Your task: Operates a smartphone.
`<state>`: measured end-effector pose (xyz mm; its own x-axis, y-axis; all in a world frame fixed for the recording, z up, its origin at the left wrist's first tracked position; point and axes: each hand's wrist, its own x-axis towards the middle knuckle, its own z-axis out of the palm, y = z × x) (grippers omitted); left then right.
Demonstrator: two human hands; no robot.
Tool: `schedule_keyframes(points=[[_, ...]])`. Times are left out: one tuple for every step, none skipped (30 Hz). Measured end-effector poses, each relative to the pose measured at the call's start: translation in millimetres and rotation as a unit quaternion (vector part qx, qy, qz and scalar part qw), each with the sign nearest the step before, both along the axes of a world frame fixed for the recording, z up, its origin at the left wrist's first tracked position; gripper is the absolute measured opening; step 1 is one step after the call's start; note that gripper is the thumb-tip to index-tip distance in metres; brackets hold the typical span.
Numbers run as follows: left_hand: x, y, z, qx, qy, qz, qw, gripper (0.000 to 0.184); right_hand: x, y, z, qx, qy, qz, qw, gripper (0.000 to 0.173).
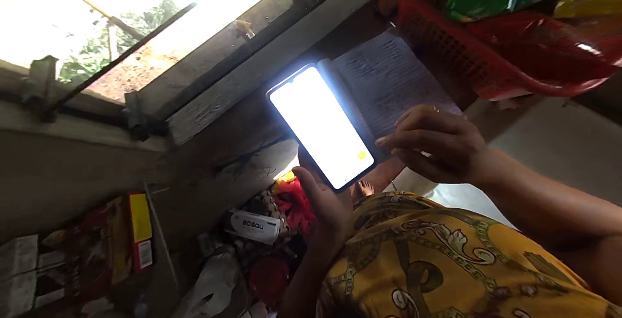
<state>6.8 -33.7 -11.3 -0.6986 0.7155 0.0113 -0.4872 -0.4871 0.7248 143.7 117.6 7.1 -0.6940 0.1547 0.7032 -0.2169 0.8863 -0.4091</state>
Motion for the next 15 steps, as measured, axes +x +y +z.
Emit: schedule_keyframes(points=[[-0.7,-1.8,-1.0,0.01,0.001,-0.01,1.0,0.068,-5.2,-3.1,-1.0,0.013,-0.002,0.01,1.0,0.021],[-1.2,-3.5,-1.7,0.016,-0.001,-0.016,1.0,0.068,-9.7,-6.5,-2.5,0.024,-0.006,0.016,1.0,0.021],[-1.7,-5.3,-2.1,0.02,-0.005,-0.018,1.0,0.069,-13.5,-9.9,-4.2,0.03,-0.007,0.021,0.999,0.021],[-2.0,-6.9,-2.6,0.023,-0.006,-0.016,1.0,0.07,-16.3,-13.4,-5.9,0.031,-0.007,0.023,0.999,0.021],[-2.4,-8.6,-3.2,0.024,-0.005,-0.012,1.0,0.07,-18.4,-17.1,-7.5,0.028,-0.004,0.022,0.999,0.02],[-2.7,-10.0,-4.2,0.028,-0.004,-0.008,1.0,0.068,-20.1,-21.1,-9.0,0.023,0.001,0.019,1.0,0.02],[-2.9,-11.4,-5.1,0.032,-0.005,-0.004,0.999,0.066,-21.6,-25.4,-10.5,0.018,0.008,0.015,1.0,0.02],[-3.1,-12.8,-5.4,0.034,-0.009,-0.003,0.999,0.064,-23.1,-29.9,-12.3,0.013,0.013,0.012,1.0,0.02],[-3.2,-14.2,-5.3,0.032,-0.011,-0.004,0.999,0.063,-24.6,-34.3,-14.2,0.01,0.017,0.01,1.0,0.02],[-3.4,-15.3,-5.1,0.027,-0.009,-0.003,1.0,0.063,-26.0,-38.1,-15.7,0.006,0.018,0.01,1.0,0.019],[-4.0,-16.3,-5.5,0.024,-0.005,-0.005,1.0,0.064,-27.1,-41.0,-16.7,0.006,0.016,0.008,1.0,0.019],[-4.7,-17.0,-5.9,0.025,-0.004,-0.008,1.0,0.065,-28.1,-42.9,-17.5,0.008,0.013,0.007,1.0,0.019],[-5.2,-17.4,-5.8,0.028,-0.007,-0.009,1.0,0.065,-28.9,-43.9,-18.0,0.01,0.013,0.006,1.0,0.019],[-5.5,-17.9,-5.5,0.029,-0.011,-0.01,0.999,0.065,-29.2,-44.3,-18.0,0.011,0.013,0.004,1.0,0.019],[-5.7,-18.4,-5.4,0.03,-0.015,-0.009,0.999,0.065,-29.1,-44.5,-17.5,0.011,0.011,0.002,1.0,0.018]])
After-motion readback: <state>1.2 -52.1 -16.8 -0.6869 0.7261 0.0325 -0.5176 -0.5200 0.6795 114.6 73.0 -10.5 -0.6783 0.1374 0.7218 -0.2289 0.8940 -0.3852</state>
